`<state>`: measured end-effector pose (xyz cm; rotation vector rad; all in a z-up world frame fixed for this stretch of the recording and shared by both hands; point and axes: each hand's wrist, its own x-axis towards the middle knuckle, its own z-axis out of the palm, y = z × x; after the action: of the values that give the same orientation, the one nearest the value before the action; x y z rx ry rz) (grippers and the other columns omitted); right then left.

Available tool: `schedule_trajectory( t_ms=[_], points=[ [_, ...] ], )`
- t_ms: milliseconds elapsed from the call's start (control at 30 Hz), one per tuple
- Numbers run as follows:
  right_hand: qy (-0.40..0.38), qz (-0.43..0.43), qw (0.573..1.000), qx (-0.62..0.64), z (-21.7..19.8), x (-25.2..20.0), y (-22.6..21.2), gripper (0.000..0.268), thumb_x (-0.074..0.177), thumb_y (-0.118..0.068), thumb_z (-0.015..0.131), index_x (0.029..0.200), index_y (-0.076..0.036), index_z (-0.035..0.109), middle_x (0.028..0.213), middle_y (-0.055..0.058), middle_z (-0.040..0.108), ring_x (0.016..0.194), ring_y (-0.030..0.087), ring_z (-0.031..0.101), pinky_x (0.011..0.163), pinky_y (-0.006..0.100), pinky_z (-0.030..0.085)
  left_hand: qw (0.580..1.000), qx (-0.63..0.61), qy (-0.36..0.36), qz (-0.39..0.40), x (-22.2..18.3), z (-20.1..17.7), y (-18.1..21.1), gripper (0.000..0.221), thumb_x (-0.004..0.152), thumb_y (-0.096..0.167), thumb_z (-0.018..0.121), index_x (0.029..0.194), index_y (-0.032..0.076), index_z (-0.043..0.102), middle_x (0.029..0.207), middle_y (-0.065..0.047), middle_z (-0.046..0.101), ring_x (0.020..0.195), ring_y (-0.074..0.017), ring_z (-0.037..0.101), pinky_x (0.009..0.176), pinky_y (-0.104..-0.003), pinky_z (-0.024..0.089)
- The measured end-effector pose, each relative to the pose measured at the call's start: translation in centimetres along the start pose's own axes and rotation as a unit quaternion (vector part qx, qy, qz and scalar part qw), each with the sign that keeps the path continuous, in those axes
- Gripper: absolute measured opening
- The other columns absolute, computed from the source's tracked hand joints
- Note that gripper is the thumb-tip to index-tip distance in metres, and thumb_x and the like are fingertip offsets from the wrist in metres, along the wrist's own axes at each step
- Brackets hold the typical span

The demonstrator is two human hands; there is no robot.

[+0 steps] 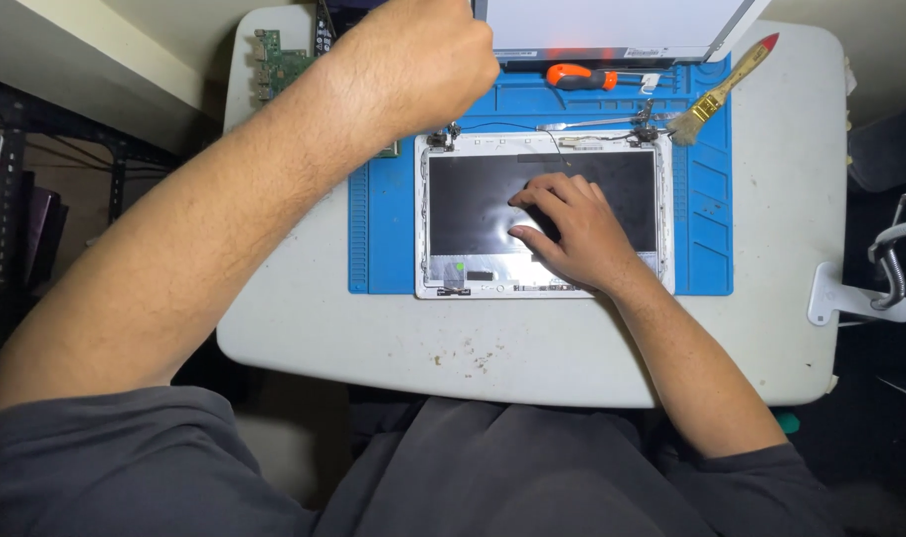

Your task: Unscrewing and cleaning a laptop screen assembly on a repair mat.

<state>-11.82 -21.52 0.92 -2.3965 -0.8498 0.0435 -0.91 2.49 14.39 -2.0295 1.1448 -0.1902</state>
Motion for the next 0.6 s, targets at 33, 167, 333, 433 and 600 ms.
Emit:
schedule_trajectory(
  t_ms=[33,167,333,433,600],
  points=[
    [-0.003,0.003,1.0,-0.002,0.1,0.0,0.0,0.032,0.102,-0.042,0.061,0.123,-0.018,0.065,0.122,0.004,0.061,0.097,0.026,0.054,0.084,0.041,0.04,1.0,-0.008,-0.014,0.009,0.2,-0.1,0.1,0.031,0.094,0.013,0.067,0.067,0.028,0.071,0.065,0.011,0.068,0.066,-0.0113,0.064,0.062,-0.026,0.048],
    [0.002,-0.001,1.0,-0.006,0.2,0.0,0.1,0.033,0.102,-0.042,0.061,0.123,-0.018,0.065,0.122,0.004,0.061,0.098,0.026,0.054,0.084,0.041,0.041,0.998,-0.014,-0.065,0.003,1.0,-0.8,0.3,0.033,0.099,0.017,0.06,0.07,0.027,0.073,0.07,0.009,0.071,0.069,-0.0127,0.065,0.062,-0.029,0.045],
    [0.002,0.0,1.0,-0.003,0.0,0.0,0.1,0.032,0.102,-0.042,0.06,0.122,-0.018,0.065,0.122,0.004,0.061,0.097,0.025,0.054,0.082,0.04,0.04,0.991,-0.035,-0.125,-0.034,1.8,-0.6,0.5,0.027,0.097,0.02,0.064,0.072,0.024,0.072,0.068,0.009,0.066,0.062,-0.0084,0.06,0.055,-0.025,0.046],
    [0.0,0.002,1.0,-0.003,-0.3,0.0,0.3,0.032,0.102,-0.042,0.061,0.122,-0.018,0.065,0.121,0.004,0.061,0.096,0.025,0.054,0.082,0.04,0.04,0.993,-0.029,-0.114,-0.031,1.5,-1.2,0.0,0.021,0.093,0.02,0.068,0.072,0.024,0.07,0.065,0.009,0.065,0.056,-0.0076,0.059,0.051,-0.024,0.045],
    [-0.005,0.002,1.0,0.006,-0.1,0.0,0.0,0.032,0.101,-0.042,0.061,0.123,-0.019,0.065,0.122,0.004,0.061,0.095,0.026,0.053,0.082,0.04,0.04,0.997,-0.064,-0.036,-0.013,0.8,-0.6,0.3,0.017,0.091,0.012,0.073,0.077,0.021,0.073,0.079,0.003,0.07,0.062,-0.0126,0.068,0.049,-0.027,0.053]
  ],
)
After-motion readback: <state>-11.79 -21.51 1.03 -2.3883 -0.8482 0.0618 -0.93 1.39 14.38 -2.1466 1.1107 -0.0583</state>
